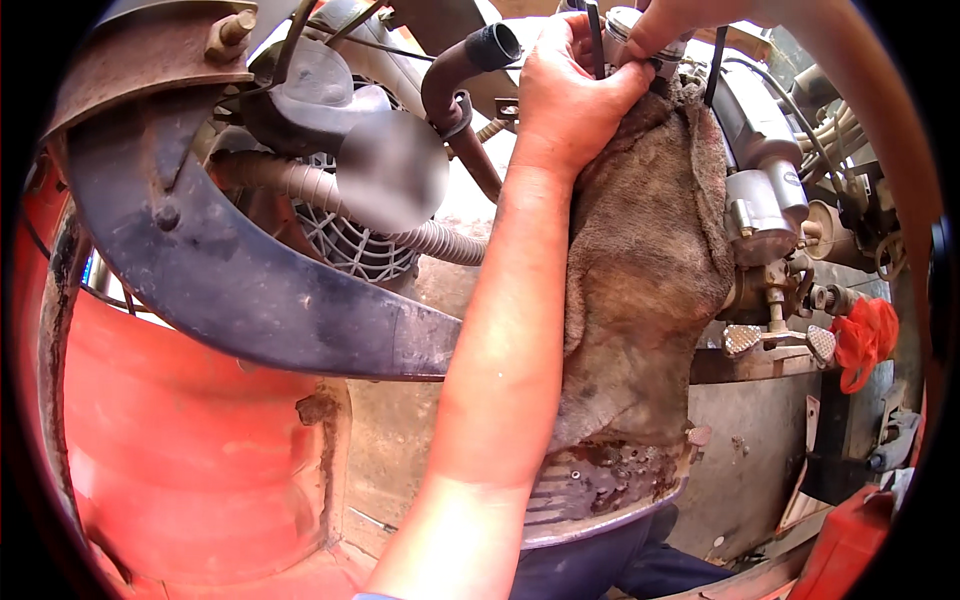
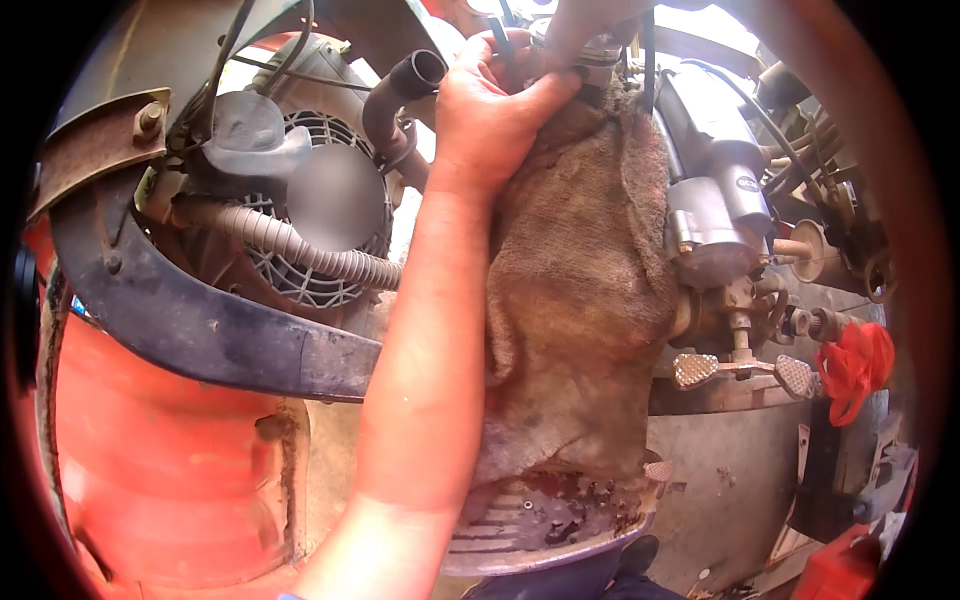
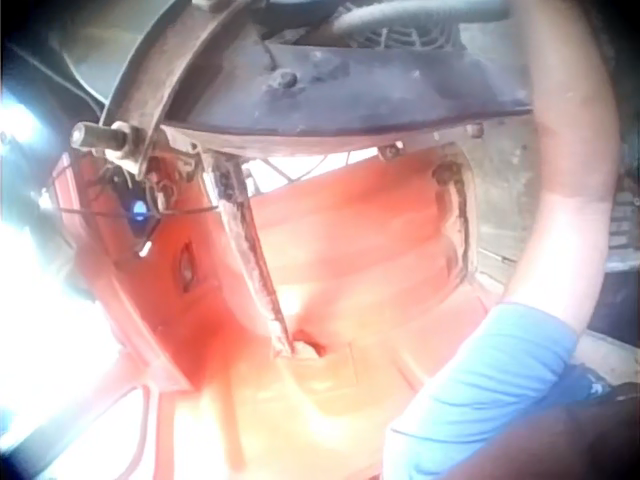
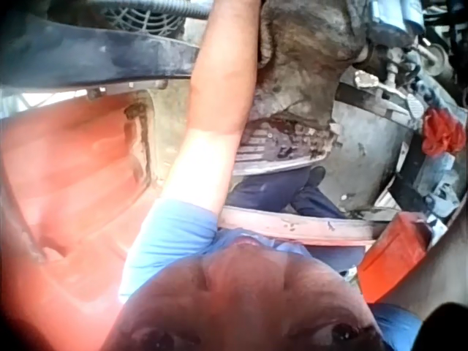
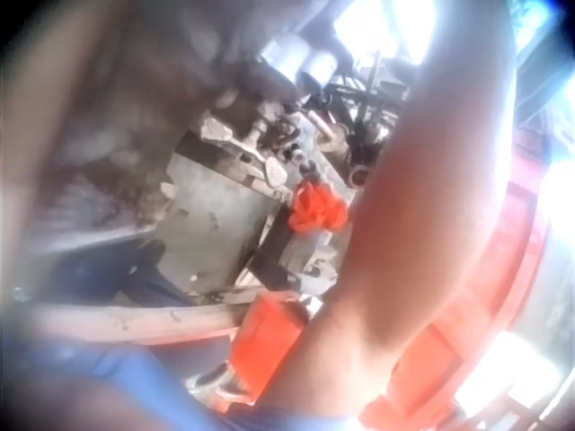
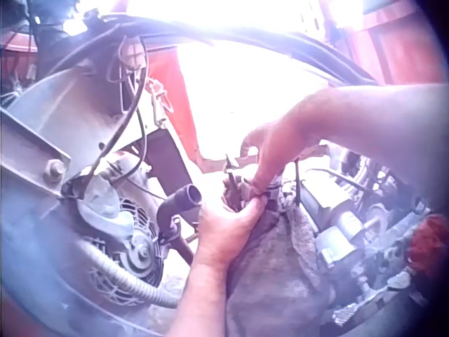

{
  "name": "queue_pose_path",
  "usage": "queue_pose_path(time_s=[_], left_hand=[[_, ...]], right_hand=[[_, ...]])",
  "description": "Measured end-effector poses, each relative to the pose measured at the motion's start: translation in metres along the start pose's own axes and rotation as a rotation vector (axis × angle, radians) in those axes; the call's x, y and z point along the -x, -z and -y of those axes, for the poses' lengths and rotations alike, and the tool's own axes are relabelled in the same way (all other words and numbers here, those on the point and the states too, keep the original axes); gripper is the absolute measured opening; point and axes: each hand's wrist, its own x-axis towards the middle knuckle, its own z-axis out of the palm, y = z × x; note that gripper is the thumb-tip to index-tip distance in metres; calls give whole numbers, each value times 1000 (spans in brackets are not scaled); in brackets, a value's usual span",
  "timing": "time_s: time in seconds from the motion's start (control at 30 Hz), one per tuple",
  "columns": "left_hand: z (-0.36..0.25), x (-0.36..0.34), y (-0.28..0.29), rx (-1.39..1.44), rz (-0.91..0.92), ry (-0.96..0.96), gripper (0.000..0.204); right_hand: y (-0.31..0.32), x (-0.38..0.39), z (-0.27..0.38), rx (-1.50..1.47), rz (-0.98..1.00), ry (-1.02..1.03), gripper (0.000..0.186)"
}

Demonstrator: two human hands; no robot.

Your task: The person assembles a motorcycle engine component, first by hand and then using pliers to install a small circular metal ring on a piston.

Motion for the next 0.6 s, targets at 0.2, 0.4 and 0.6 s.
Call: queue_pose_path(time_s=[0.2,0.4,0.6], left_hand=[[-5,3,-2,-76,-32,-33,55],[-3,2,-4,106,-10,1,51],[-2,6,-4,109,-34,-21,41]], right_hand=[[-3,-2,-9,-28,-15,-9,78],[-4,-3,-11,-31,-10,-5,77],[0,-5,-11,-20,0,-4,76]])
